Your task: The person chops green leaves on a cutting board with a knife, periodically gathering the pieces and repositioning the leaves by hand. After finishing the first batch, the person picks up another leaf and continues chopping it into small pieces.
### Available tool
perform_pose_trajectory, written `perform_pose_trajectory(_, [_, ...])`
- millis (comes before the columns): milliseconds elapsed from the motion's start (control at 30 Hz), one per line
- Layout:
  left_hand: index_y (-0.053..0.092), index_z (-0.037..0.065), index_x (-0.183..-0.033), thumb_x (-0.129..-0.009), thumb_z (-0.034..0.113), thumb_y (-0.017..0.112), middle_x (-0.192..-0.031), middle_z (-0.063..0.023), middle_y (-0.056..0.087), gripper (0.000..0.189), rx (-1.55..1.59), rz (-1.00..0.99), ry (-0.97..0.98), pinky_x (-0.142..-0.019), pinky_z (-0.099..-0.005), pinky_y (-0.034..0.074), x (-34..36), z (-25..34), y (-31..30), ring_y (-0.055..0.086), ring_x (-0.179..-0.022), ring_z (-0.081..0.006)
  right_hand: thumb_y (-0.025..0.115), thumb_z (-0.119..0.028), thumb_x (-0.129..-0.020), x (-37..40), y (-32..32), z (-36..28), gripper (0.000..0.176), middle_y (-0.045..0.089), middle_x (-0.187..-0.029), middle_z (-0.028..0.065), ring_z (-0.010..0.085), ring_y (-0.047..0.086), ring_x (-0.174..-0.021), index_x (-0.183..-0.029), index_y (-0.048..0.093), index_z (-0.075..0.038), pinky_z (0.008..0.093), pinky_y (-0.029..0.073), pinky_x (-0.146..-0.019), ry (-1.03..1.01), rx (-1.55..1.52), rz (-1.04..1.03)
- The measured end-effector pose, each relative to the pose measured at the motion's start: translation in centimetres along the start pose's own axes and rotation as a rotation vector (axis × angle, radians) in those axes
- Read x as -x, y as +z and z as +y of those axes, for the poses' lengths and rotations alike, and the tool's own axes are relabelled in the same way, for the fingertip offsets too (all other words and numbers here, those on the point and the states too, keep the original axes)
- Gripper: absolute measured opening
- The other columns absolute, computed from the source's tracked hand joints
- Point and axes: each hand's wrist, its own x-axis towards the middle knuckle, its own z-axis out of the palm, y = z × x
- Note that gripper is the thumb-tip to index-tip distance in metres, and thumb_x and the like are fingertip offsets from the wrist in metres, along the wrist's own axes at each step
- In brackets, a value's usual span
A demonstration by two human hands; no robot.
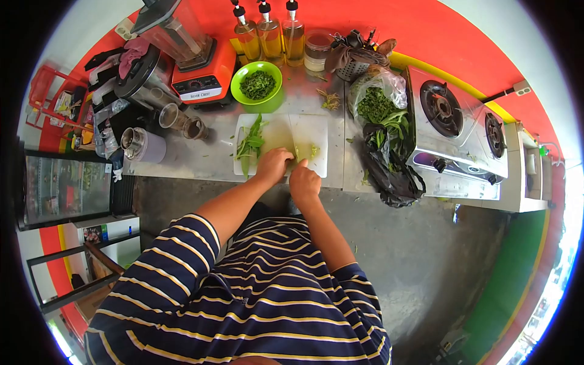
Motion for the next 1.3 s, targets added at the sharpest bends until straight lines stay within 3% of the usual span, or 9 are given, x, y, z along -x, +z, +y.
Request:
perform_pose_trajectory(200, [0.074,0.003,-0.088,-0.081,0.002,0.060,-0.091,-0.0153,0.068,0.016,-0.020,0.027,-0.046,-0.081,-0.0458,0.052,0.8,0.3,0.7,0.064,-0.093,-0.0364,0.052,-0.018,-0.095,0.6,-0.2,0.1,0.022,0.074,-0.084,0.0162,0.0322,0.075,-0.079,-0.106,0.053,0.001,0.0393,0.060,-0.067,-0.044,0.046,0.008])
perform_pose_trajectory(267, [0.074,0.003,-0.088,-0.081,0.002,0.060,-0.091,-0.0155,0.068,0.016,-0.011,0.037,-0.032,-0.081,-0.0459,0.052,0.8,0.1,0.8,0.064,-0.092,-0.0365,0.059,-0.027,-0.096,0.4,0.4,-0.1,0.035,0.074,-0.092,0.0202,0.0369,0.073,-0.090,-0.110,0.049,0.003,0.0433,0.059,-0.078,0.019,-0.024,-0.073])
perform_pose_trajectory(667, [0.073,0.003,-0.086,-0.083,0.003,0.059,-0.089,-0.0156,0.067,0.015,0.066,0.089,-0.025,-0.078,-0.0461,0.051,1.1,0.3,0.6,0.064,-0.091,-0.0364,0.058,-0.027,-0.097,0.0,-0.1,-0.6,0.034,0.073,-0.094,0.0243,0.0380,0.072,-0.094,-0.110,0.050,0.004,0.0454,0.058,-0.082,0.010,-0.109,-0.081])
perform_pose_trajectory(1300, [0.072,0.004,-0.088,-0.085,0.003,0.062,-0.094,-0.0129,0.065,0.011,0.086,0.109,-0.130,-0.078,-0.0444,0.051,1.2,0.8,0.5,0.064,-0.090,-0.0348,0.059,-0.031,-0.098,0.8,0.6,-0.2,0.035,0.073,-0.091,0.0212,0.0361,0.074,-0.087,-0.106,0.051,0.001,0.0442,0.059,-0.076,-0.004,-0.064,-0.059])
